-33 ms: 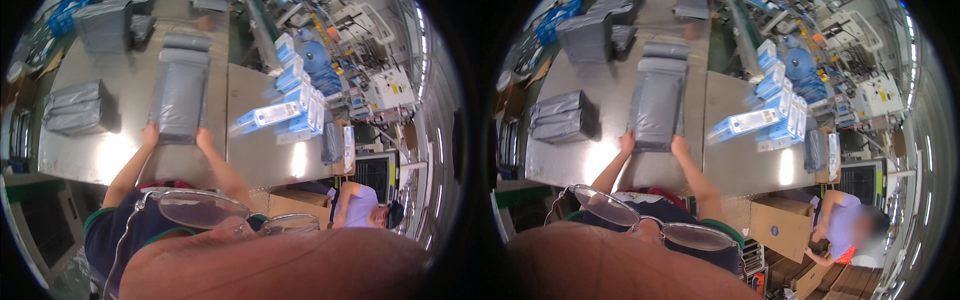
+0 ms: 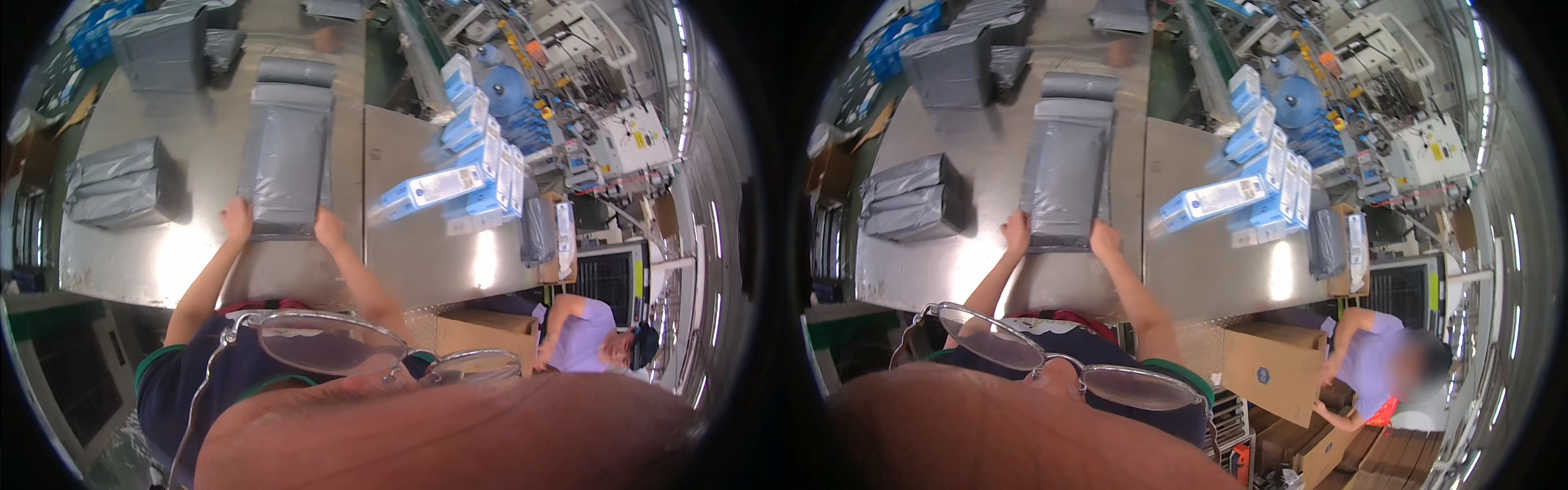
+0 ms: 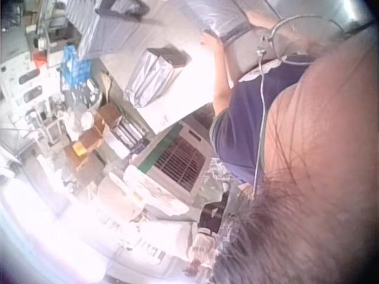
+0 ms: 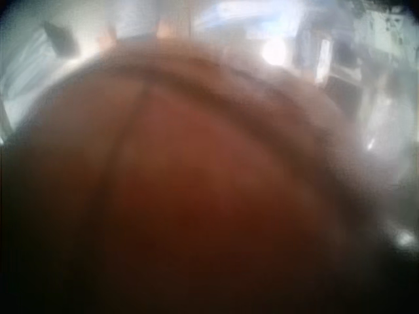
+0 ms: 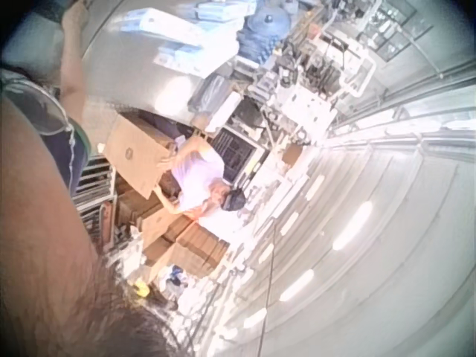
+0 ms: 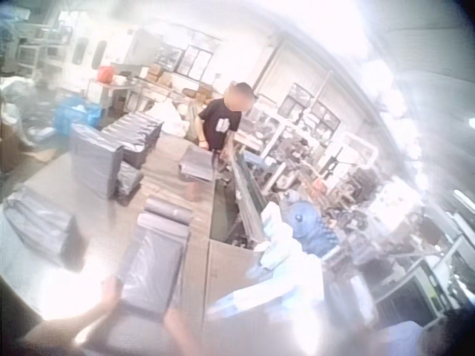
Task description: The person places items into gray bags, peels off adhesive strips, and folds the bags to seal them at a metal workstation.
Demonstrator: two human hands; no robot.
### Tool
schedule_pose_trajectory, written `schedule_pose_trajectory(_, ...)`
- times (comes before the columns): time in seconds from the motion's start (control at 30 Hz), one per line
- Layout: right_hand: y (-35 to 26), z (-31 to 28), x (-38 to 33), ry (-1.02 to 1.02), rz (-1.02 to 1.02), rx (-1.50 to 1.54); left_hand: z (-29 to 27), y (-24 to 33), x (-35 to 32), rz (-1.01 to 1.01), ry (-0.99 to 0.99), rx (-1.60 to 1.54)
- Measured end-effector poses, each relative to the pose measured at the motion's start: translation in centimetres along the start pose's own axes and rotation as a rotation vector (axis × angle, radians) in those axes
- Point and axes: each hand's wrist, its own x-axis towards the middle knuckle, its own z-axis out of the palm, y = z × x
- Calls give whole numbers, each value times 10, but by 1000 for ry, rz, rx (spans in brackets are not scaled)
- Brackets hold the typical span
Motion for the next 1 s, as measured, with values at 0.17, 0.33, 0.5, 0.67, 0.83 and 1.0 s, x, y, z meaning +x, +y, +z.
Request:
schedule_pose_trajectory(0.17,-15,-32,-14,-440,-263,50,-76,51,10,-495,-310,-1253)
schedule_pose_trajectory(0.33,70,-202,30,-228,-364,-633,-164,40,-9,-12,-699,-492)
schedule_pose_trajectory(0.5,106,-208,39,-223,-465,-702,-285,-19,-42,144,-670,468)
schedule_pose_trajectory(0.67,48,-206,42,-220,-462,-625,-356,-139,-42,34,-366,1118)
schedule_pose_trajectory(0.83,-18,-238,29,20,-294,9,-259,-125,-37,258,82,1347)
schedule_pose_trajectory(1.0,-3,-125,22,-198,-39,772,-113,24,-46,734,-168,311)
